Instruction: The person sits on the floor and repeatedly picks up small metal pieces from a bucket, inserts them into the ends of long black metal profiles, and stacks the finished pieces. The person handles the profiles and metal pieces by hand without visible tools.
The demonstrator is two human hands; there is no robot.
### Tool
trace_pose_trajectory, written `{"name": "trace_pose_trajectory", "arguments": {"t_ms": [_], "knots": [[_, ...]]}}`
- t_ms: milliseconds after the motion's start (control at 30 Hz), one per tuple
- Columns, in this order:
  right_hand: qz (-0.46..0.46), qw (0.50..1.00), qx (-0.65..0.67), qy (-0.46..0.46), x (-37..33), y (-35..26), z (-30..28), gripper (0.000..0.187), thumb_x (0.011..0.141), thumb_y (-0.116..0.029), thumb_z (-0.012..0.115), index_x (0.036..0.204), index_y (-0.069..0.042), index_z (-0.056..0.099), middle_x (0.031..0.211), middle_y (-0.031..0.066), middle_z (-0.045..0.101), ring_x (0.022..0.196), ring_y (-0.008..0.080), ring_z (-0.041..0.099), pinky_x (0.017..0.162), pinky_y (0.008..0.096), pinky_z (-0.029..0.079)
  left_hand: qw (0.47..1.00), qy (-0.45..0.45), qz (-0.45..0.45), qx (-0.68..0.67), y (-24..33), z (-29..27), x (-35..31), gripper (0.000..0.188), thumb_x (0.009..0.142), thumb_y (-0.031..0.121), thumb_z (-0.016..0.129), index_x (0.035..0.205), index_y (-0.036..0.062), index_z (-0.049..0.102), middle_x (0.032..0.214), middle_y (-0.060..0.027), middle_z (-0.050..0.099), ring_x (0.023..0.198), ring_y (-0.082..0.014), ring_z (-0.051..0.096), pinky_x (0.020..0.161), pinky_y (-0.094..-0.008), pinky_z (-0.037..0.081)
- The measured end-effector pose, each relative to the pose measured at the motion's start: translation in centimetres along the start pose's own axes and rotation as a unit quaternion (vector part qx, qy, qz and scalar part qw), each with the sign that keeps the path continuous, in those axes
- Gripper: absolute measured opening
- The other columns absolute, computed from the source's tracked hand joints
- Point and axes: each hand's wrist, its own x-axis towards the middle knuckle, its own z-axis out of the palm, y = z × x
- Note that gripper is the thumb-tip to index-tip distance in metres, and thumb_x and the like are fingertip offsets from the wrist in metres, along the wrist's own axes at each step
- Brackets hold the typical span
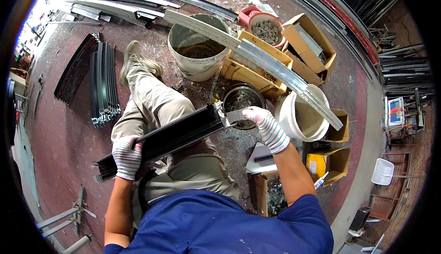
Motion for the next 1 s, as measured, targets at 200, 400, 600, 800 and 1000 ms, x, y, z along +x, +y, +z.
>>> {"name": "trace_pose_trajectory", "arguments": {"t_ms": [200, 400, 600, 800, 1000], "knots": [[0.016, 0.999, -0.039, 0.027, 0.2, 3.8, -0.1, 0.038, 0.097, -0.031, 0.07, 0.118, 0.0, 0.074, 0.106, 0.002, 0.072, 0.099, 0.0112, 0.062, 0.094, 0.0281, 0.048, 1.0, 0.002, 0.004, 0.0, -0.1, 0.1, 0.0, 0.014, 0.082, 0.018, 0.083, 0.089, 0.0105, 0.073, 0.08, -0.0085, 0.07, 0.079, -0.0314, 0.069, 0.109, -0.0531, 0.047], [0.074, 0.993, -0.095, 0.013, 0.9, 2.9, -1.6, 0.042, 0.095, -0.038, 0.073, 0.114, -0.001, 0.077, 0.098, 0.0009, 0.074, 0.093, 0.0114, 0.064, 0.091, 0.0294, 0.05, 0.999, 0.025, 0.022, 0.002, 0.4, -0.2, -0.2, 0.017, 0.08, 0.016, 0.083, 0.092, 0.0111, 0.072, 0.079, -0.0078, 0.069, 0.079, -0.0312, 0.068, 0.11, -0.0535, 0.047], [0.077, 0.976, -0.204, -0.019, 1.3, 0.5, -0.1, 0.047, 0.095, -0.04, 0.074, 0.118, 0.0, 0.076, 0.107, 0.005, 0.078, 0.101, 0.0139, 0.068, 0.096, 0.0312, 0.051, 0.999, 0.038, 0.036, 0.013, 0.5, -0.3, -0.5, 0.02, 0.081, 0.017, 0.082, 0.096, 0.0119, 0.07, 0.079, -0.0071, 0.068, 0.079, -0.0304, 0.067, 0.11, -0.0538, 0.047], [0.015, 0.974, -0.225, -0.034, 1.2, 2.6, -0.2, 0.047, 0.103, -0.039, 0.066, 0.125, 0.002, 0.073, 0.117, 0.0097, 0.077, 0.113, 0.0148, 0.068, 0.103, 0.0323, 0.05, 0.998, 0.041, 0.039, 0.018, 0.4, -0.4, -0.6, 0.021, 0.081, 0.018, 0.082, 0.096, 0.0115, 0.071, 0.078, -0.0072, 0.068, 0.079, -0.0312, 0.067, 0.11, -0.0538, 0.047], [-0.032, 0.995, -0.078, 0.046, 1.1, 6.5, -1.0, 0.061, 0.113, -0.052, 0.047, 0.136, 0.0, 0.068, 0.124, 0.0098, 0.073, 0.118, 0.0179, 0.065, 0.11, 0.0361, 0.047, 1.0, 0.004, 0.007, 0.003, 0.2, 0.0, 0.0, 0.016, 0.083, 0.02, 0.082, 0.092, 0.0105, 0.073, 0.079, -0.0084, 0.069, 0.079, -0.0318, 0.068, 0.109, -0.0535, 0.048]]}}
